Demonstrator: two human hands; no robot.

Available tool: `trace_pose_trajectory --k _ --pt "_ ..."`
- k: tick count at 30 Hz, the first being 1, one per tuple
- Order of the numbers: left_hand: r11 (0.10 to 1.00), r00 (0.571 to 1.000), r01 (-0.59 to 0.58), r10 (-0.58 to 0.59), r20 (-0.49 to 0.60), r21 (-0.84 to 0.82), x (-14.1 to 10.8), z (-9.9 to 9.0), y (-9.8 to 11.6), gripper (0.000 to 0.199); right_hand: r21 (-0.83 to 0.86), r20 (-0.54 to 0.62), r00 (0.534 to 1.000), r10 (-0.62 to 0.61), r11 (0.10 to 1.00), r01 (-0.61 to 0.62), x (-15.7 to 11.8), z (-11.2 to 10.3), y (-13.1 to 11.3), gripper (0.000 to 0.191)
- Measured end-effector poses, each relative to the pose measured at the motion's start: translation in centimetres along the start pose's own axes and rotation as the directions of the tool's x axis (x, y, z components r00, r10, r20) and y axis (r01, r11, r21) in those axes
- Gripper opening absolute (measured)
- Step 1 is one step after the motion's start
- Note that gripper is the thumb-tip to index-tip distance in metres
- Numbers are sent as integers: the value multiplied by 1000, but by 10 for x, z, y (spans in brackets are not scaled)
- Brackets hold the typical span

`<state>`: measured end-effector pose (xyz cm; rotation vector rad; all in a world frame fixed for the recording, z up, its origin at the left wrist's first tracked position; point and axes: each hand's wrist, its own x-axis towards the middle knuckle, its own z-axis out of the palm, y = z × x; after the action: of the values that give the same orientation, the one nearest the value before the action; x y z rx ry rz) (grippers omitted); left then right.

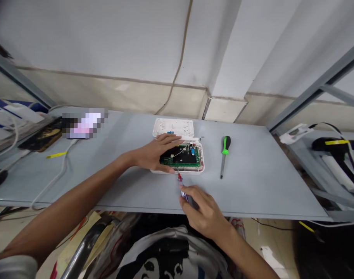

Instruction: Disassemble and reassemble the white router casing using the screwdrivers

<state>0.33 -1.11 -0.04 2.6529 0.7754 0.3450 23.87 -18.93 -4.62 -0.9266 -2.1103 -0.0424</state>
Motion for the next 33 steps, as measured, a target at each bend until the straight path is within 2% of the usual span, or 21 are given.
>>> trace_pose_trajectory --k 3,6,8,10,11,12,13,14,15,17,18,20,23,25,28,29,30,31,33 --pt "1000 1000 6 -6 27 -4 2 -2 -1 100 59 23 998 63 996 -64 0 -2 -1 47" --pt "1000 1000 1 -1 -5 -25 3 -3 -1 96 91 43 994 101 990 -105 -3 -12 -3 70" --pt "1000 1000 -4 4 -17 -31 2 -3 0 94 56 -31 993 116 992 -114 -7 -25 0 79" --pt "1000 1000 -1 1 -11 -22 2 -4 1 92 2 -168 971 169 985 -171 -7 -39 10 72" --pt "1000 1000 2 -2 -5 -17 2 -4 1 93 10 -245 943 224 973 -229 -5 -47 19 61" --pt "1000 1000 4 -4 1 -14 2 -4 1 94 42 -296 888 351 934 -355 0 -53 30 45" --pt "1000 1000 6 -6 6 -16 2 -4 0 96 97 -389 816 427 900 -425 8 -59 42 30" --pt "1000 1000 6 -6 10 -20 2 -4 -1 98 162 -458 727 512 852 -499 16 -63 57 31" --pt "1000 1000 5 -5 13 -26 2 -4 -2 99 203 -404 718 567 821 -534 25 -66 72 35" --pt "999 1000 2 -1 6 -39 3 -4 -5 99 154 -195 783 591 807 -571 43 -68 102 31" --pt "999 1000 0 0 -1 -46 3 -4 -6 98 102 -126 803 583 812 -574 49 -67 114 33" --pt "998 1000 1 -2 -15 -57 3 -4 -7 95 -27 -51 838 543 838 -545 58 -62 133 35" --pt "998 1000 10 -12 -21 -64 1 -5 -5 92 -153 54 879 473 874 -461 61 -53 142 33" --pt "998 999 16 -18 -27 -62 0 -6 -3 91 -198 67 896 440 886 -420 63 -49 136 34" --pt "998 998 29 -32 -57 -54 -2 -9 0 91 -249 6 931 365 902 -352 73 -44 114 47" --pt "998 997 32 -35 -67 -54 -3 -10 0 90 -248 17 951 308 923 -295 79 -42 105 50" --pt "998 997 31 -35 -73 -58 -3 -11 0 89 -235 89 976 201 956 -175 86 -38 95 49" --pt "998 996 27 -32 -78 -65 -3 -12 0 88 -213 194 978 80 976 -38 93 -33 85 50" --pt "997 996 15 -22 -87 -81 -2 -13 0 86 -181 362 928 -86 970 160 107 -20 69 51"
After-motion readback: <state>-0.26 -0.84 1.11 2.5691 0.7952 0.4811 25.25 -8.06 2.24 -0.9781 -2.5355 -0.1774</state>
